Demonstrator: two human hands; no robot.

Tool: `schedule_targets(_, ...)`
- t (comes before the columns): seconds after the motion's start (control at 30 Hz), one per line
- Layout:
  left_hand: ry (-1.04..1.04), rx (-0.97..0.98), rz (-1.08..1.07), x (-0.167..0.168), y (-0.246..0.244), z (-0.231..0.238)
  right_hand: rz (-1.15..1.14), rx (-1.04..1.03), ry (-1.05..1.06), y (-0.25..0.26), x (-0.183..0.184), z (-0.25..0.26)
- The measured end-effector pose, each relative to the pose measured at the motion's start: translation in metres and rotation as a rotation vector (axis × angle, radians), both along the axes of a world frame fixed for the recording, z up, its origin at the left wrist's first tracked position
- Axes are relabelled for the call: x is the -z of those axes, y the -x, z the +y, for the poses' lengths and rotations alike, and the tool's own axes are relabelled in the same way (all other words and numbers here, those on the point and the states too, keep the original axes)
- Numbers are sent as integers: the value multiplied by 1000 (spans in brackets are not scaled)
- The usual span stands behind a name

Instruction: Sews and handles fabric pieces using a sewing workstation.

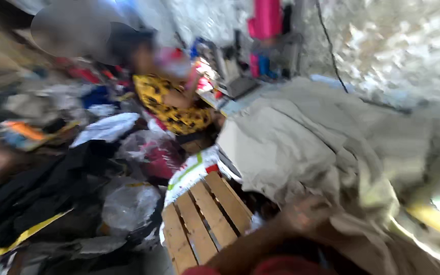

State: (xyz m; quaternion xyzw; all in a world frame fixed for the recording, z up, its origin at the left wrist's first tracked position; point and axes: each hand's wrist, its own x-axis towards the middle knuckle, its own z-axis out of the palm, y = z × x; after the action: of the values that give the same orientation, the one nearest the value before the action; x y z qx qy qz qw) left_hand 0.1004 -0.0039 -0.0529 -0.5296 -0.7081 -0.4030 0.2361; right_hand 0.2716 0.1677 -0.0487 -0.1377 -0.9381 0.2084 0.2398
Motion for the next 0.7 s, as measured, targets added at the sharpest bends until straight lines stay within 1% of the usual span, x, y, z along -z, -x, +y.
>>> schedule_targets(0.1, 11, 81, 13, 6, 1, -7, 127, 47, -100, 1, 10, -8)
schedule_targets(0.2, 7, 169, 18, 9, 3, -9, 230, 58, -125, -1, 16, -6)
schedule_targets(0.3, -29, 142, 68, 8, 0, -8, 341, 53, -185, -2, 21, -3)
schedule_targets(0.47, 1, 135, 111, -1, -5, -15, 378, 37, -178, -4, 20, -6)
schedule_targets(0.7, -23, 125, 71, 4, -4, -9, 365, 27, -130, -3, 20, -3)
